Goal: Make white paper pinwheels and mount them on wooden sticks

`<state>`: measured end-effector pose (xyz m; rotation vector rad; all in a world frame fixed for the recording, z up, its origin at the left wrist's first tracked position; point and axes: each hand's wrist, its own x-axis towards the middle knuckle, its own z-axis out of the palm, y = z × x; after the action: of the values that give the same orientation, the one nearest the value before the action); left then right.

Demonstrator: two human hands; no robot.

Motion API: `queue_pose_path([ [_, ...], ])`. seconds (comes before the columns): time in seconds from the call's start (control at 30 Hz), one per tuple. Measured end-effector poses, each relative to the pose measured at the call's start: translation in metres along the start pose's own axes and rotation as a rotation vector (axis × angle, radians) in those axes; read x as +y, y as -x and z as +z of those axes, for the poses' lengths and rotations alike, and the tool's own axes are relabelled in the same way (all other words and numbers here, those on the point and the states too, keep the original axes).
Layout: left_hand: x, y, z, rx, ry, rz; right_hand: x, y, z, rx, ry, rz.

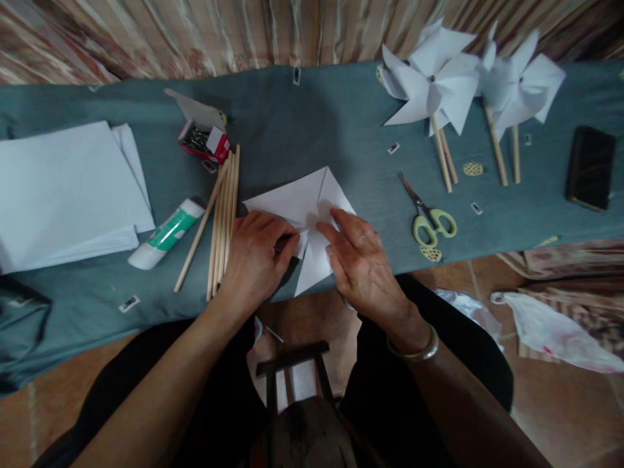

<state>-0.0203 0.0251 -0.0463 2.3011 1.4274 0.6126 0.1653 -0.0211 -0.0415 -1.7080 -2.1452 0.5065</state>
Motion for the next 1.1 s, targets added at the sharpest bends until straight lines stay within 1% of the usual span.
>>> queue_pose_path([
  [0.1, 0.0004, -0.0006, 0.0009, 0.017, -0.013, 0.004, -0.0004, 0.0, -0.0003, 0.002, -0.014, 0.006],
  [0.27, 0.0009, -0.0019, 0.0023, 0.029, -0.052, 0.019, -0.0018, 0.0001, -0.0014, -0.01, 0.04, -0.001],
  [0.47, 0.0004, -0.0038, 0.0024, 0.0, -0.075, 0.017, -0.0017, 0.0005, -0.001, -0.003, 0.046, -0.008],
  [0.7, 0.0004, -0.0054, 0.0017, -0.007, -0.081, 0.03, -0.0012, 0.0014, -0.0001, 0.001, 0.037, -0.017],
  [0.9, 0.0016, -0.0078, 0.0013, -0.054, -0.094, -0.003, -0.0004, 0.0018, 0.001, 0.007, 0.047, -0.017],
  [1.1, 0.0026, -0.0074, 0.0015, -0.04, -0.102, 0.004, 0.0025, 0.0023, 0.0029, 0.009, 0.042, -0.042],
])
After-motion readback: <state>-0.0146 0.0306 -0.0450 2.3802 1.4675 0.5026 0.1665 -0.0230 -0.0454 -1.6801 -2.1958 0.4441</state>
